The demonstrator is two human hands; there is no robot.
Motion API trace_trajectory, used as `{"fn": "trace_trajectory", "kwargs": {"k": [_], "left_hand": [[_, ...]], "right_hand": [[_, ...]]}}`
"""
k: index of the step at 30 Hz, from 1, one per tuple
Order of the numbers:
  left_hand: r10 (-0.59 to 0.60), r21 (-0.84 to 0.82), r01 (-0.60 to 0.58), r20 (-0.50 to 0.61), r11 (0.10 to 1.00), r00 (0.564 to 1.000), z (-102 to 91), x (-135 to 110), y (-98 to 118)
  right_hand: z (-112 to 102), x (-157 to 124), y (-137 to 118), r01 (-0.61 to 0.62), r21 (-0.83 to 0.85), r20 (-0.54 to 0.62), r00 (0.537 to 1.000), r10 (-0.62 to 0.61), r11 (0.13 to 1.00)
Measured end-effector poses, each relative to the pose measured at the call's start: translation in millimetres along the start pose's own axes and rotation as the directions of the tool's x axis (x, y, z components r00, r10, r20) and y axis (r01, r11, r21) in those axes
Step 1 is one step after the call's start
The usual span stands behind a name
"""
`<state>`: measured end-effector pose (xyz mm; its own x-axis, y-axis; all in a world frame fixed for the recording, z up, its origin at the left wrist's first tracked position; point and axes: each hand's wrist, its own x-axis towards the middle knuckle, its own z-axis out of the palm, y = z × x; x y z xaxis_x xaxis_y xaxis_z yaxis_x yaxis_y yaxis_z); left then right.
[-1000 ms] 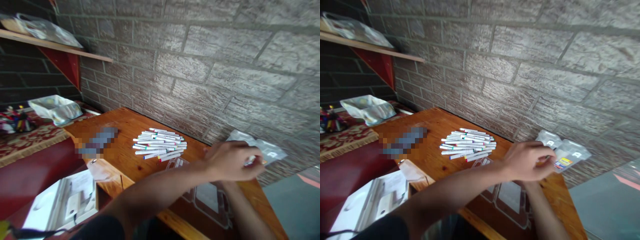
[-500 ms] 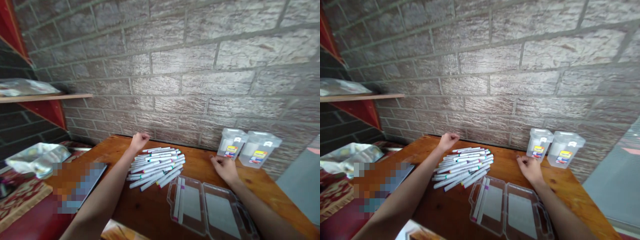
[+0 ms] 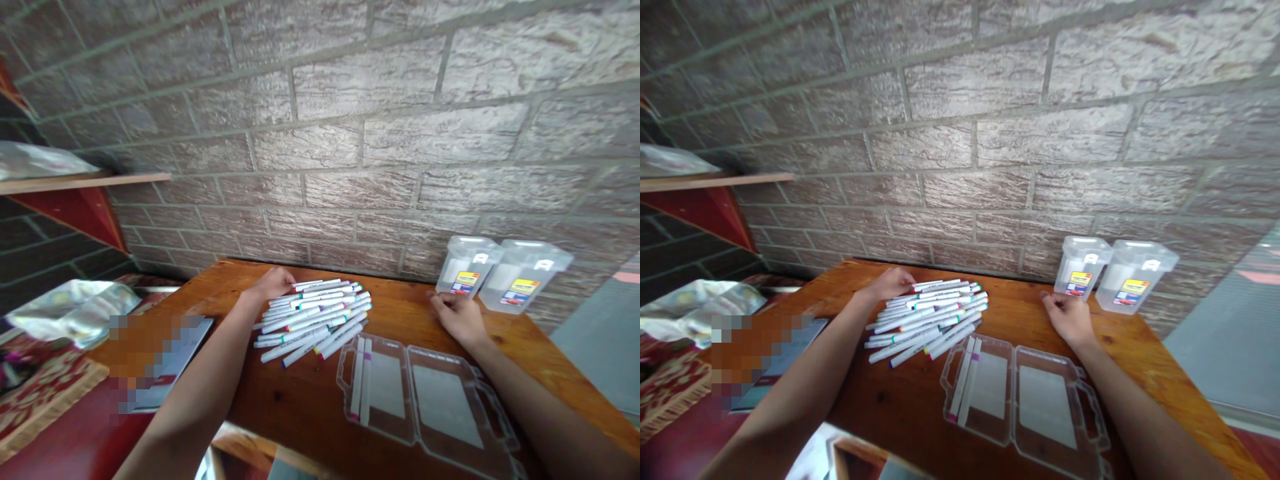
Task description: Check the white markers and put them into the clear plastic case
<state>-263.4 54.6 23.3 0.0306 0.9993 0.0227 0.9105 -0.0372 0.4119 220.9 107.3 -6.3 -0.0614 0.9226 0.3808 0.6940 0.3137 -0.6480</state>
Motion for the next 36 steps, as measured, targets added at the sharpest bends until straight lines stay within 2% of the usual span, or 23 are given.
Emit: {"fn": "trace_trajectory", "kwargs": {"k": [4, 8, 12, 14, 17, 20, 21, 22, 23, 24, 26, 28, 30, 33, 36], "left_hand": [[-0.041, 0.048, 0.043, -0.037, 0.998, 0.998, 3.2, -1.6, 4.2], [-0.099, 0.062, 0.108, -0.133, 0.992, 0.986, 5.6, -4.5, 10.4], [-0.145, -0.026, 0.144, -0.277, 0.989, 0.95, 1.5, -6.9, 15.9], [-0.132, -0.097, 0.104, -0.35, 0.99, 0.927, -2.0, -6.4, 24.7], [-0.046, -0.215, -0.05, -0.418, 0.975, 0.907, -0.5, -5.9, 56.0], [0.055, -0.348, -0.21, -0.405, 0.914, 0.912, 18.1, -12.0, 109.8], [0.097, -0.419, -0.26, -0.371, 0.87, 0.923, 28.0, -16.3, 130.3], [0.142, -0.616, -0.302, -0.296, 0.727, 0.945, 39.0, -21.6, 150.6], [0.186, -0.776, -0.28, -0.211, 0.565, 0.96, 50.6, -27.7, 170.0], [0.233, -0.868, -0.228, -0.135, 0.441, 0.963, 62.1, -34.0, 187.7], [0.298, -0.939, -0.143, -0.046, 0.312, 0.953, 83.4, -46.0, 216.1], [0.301, -0.961, -0.069, 0.016, 0.268, 0.953, 100.1, -55.2, 234.3], [0.282, -0.95, -0.107, -0.021, 0.294, 0.959, 110.4, -61.3, 243.1], [0.275, -0.896, -0.235, -0.135, 0.377, 0.952, 113.2, -67.6, 243.6], [0.326, -0.756, -0.355, -0.197, 0.55, 0.925, 104.3, -72.7, 233.9]], "right_hand": [[-0.6, -2.0, -3.4, 0.019, 0.028, -0.004, 1.0, -0.018, 0.999], [0.3, -3.7, -7.2, 0.044, 0.072, -0.003, 0.999, -0.044, 0.996], [1.6, -5.1, -8.7, 0.05, 0.125, 0.007, 0.999, -0.051, 0.991], [3.2, -5.9, -8.8, 0.051, 0.16, 0.009, 0.999, -0.053, 0.986], [5.9, -6.6, -9.9, 0.047, 0.231, 0.012, 0.999, -0.052, 0.972], [4.9, -7.1, -16.8, 0.035, 0.319, 0.019, 0.999, -0.043, 0.947], [3.0, -7.7, -21.7, 0.029, 0.353, 0.026, 0.999, -0.041, 0.935], [0.5, -8.8, -28.1, 0.022, 0.389, 0.031, 0.999, -0.037, 0.921], [-2.5, -10.8, -36.1, 0.016, 0.427, 0.04, 0.999, -0.037, 0.904], [-5.4, -13.7, -45.5, 0.019, 0.463, 0.056, 0.997, -0.051, 0.886], [-9.7, -22.9, -66.7, 0.032, 0.523, 0.109, 0.989, -0.104, 0.851], [-9.9, -35.7, -87.1, 0.059, 0.565, 0.16, 0.971, -0.179, 0.823], [-6.5, -49.1, -102.5, 0.079, 0.581, 0.199, 0.951, -0.235, 0.81], [-0.2, -63.9, -111.7, 0.101, 0.614, 0.239, 0.921, -0.307, 0.783], [1.3, -69.3, -107.5, 0.17, 0.62, 0.182, 0.919, -0.351, 0.766]]}}
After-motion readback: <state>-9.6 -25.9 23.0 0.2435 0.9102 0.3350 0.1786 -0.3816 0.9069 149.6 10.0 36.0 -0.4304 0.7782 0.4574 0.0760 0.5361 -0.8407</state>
